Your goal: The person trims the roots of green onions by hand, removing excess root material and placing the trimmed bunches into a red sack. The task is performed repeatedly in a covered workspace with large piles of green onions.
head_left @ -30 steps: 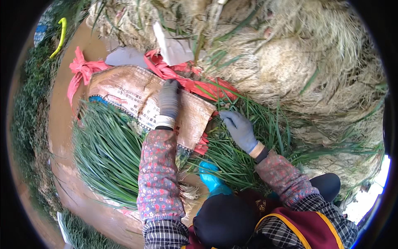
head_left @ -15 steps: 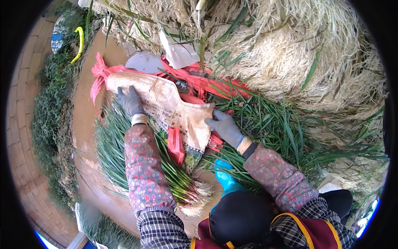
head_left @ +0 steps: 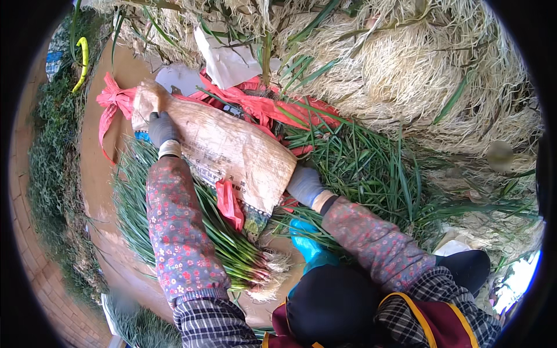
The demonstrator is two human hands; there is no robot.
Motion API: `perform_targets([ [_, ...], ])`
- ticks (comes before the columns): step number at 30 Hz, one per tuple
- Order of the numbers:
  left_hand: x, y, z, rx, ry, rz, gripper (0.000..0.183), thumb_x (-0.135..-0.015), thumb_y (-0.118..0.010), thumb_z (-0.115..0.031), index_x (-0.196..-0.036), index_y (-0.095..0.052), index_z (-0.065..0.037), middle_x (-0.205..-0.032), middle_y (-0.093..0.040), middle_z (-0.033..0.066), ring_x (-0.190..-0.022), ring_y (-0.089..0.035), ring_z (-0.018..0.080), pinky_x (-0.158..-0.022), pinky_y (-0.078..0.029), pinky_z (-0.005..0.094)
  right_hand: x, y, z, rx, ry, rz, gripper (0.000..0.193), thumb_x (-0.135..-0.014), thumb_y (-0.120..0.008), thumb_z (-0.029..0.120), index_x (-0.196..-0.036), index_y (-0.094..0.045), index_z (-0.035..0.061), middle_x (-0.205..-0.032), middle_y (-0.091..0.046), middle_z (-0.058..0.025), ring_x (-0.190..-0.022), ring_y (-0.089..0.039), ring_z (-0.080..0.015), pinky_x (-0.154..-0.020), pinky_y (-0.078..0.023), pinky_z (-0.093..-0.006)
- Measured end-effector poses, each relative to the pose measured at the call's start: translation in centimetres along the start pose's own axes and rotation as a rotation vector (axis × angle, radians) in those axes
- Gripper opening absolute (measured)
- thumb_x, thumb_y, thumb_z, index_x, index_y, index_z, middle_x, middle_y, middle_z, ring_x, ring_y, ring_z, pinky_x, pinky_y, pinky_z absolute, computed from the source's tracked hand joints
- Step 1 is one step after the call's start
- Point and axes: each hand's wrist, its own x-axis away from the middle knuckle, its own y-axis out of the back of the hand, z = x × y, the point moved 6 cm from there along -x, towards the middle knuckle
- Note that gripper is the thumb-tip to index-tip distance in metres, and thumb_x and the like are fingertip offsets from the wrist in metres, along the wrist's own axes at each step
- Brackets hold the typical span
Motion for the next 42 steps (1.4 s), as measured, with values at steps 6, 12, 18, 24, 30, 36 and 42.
perform_targets([
  [6, -3.4, -3.5, 9.2, -0.145, 0.147, -0.018, 0.045, -0.088, -0.050, -0.034, -0.108, -0.058, 0.006, -0.106, -0.062, 0.0260, -0.100, -0.060, 0.0400, -0.086, -0.044, 0.0434, 3.1, 5.6, -6.5, -0.461, -0.015, -0.287, 0.049, -0.084, -0.058, 0.028, -0.128, -0.049, 0.0090, -0.116, -0.059, -0.0156, -0.104, -0.058, -0.0316, -0.088, -0.047, -0.0406],
  [12, 5.3, -1.1, -5.3, 0.290, -0.346, 0.080, 0.075, -0.085, -0.059, -0.045, -0.136, -0.036, 0.004, -0.131, -0.041, 0.0325, -0.121, -0.042, 0.0452, -0.103, -0.034, 0.0431, 10.8, 7.1, -4.8, 0.005, -0.040, -0.338, 0.065, -0.085, -0.058, 0.034, -0.141, -0.035, 0.0106, -0.136, -0.043, -0.0114, -0.117, -0.047, -0.0304, -0.094, -0.043, -0.0419],
  [18, 22.4, -1.4, -7.6, -0.038, -0.801, 0.377, 0.065, -0.082, -0.066, -0.035, -0.131, -0.045, 0.001, -0.134, -0.044, 0.0264, -0.124, -0.042, 0.0403, -0.103, -0.036, 0.0453, 27.5, 9.4, -4.8, -0.169, 0.105, -0.507, 0.061, -0.086, -0.054, 0.031, -0.141, -0.034, 0.0115, -0.140, -0.040, -0.0132, -0.095, -0.061, -0.0320, -0.077, -0.052, -0.0439],
  [24, 31.6, 4.9, -15.9, 0.608, -0.629, 0.350, 0.033, -0.088, -0.061, -0.016, -0.114, -0.058, 0.003, -0.109, -0.062, 0.0149, -0.101, -0.058, 0.0260, -0.094, -0.043, 0.0349, 43.1, 7.6, -9.2, 0.080, -0.064, -0.339, 0.031, -0.087, -0.051, 0.023, -0.111, -0.055, 0.0031, -0.091, -0.064, -0.0114, -0.080, -0.066, -0.0318, -0.063, -0.052, -0.0437],
  [30, 38.0, 20.7, -29.2, 0.633, -1.007, 0.421, 0.021, -0.089, -0.059, -0.011, -0.107, -0.061, 0.000, -0.101, -0.066, 0.0100, -0.094, -0.061, 0.0163, -0.086, -0.047, 0.0300, 57.4, 8.3, -17.2, -0.075, -0.331, -0.637, 0.041, -0.090, -0.046, 0.037, -0.122, -0.054, 0.0122, -0.101, -0.063, -0.0123, -0.093, -0.063, -0.0307, -0.075, -0.050, -0.0426],
  [36, 58.9, 34.1, -42.9, 0.460, -1.635, 0.294, 0.021, -0.086, -0.063, -0.012, -0.106, -0.062, -0.004, -0.091, -0.066, 0.0105, -0.080, -0.065, 0.0182, -0.074, -0.050, 0.0303, 57.6, 3.0, -28.9, -0.472, -0.601, -0.746, 0.033, -0.089, -0.046, 0.035, -0.105, -0.065, 0.0135, -0.102, -0.066, -0.0139, -0.096, -0.062, -0.0333, -0.081, -0.048, -0.0432],
  [42, 69.9, 25.2, -39.8, 0.528, -1.249, 0.764, 0.016, -0.086, -0.064, -0.014, -0.099, -0.065, -0.005, -0.074, -0.064, 0.0064, -0.060, -0.057, 0.0116, -0.060, -0.048, 0.0248, 41.8, -7.6, -32.5, -0.635, -0.595, -0.434, 0.039, -0.082, -0.060, 0.027, -0.113, -0.060, 0.0040, -0.116, -0.060, -0.0184, -0.106, -0.058, -0.0365, -0.090, -0.046, -0.0439],
])
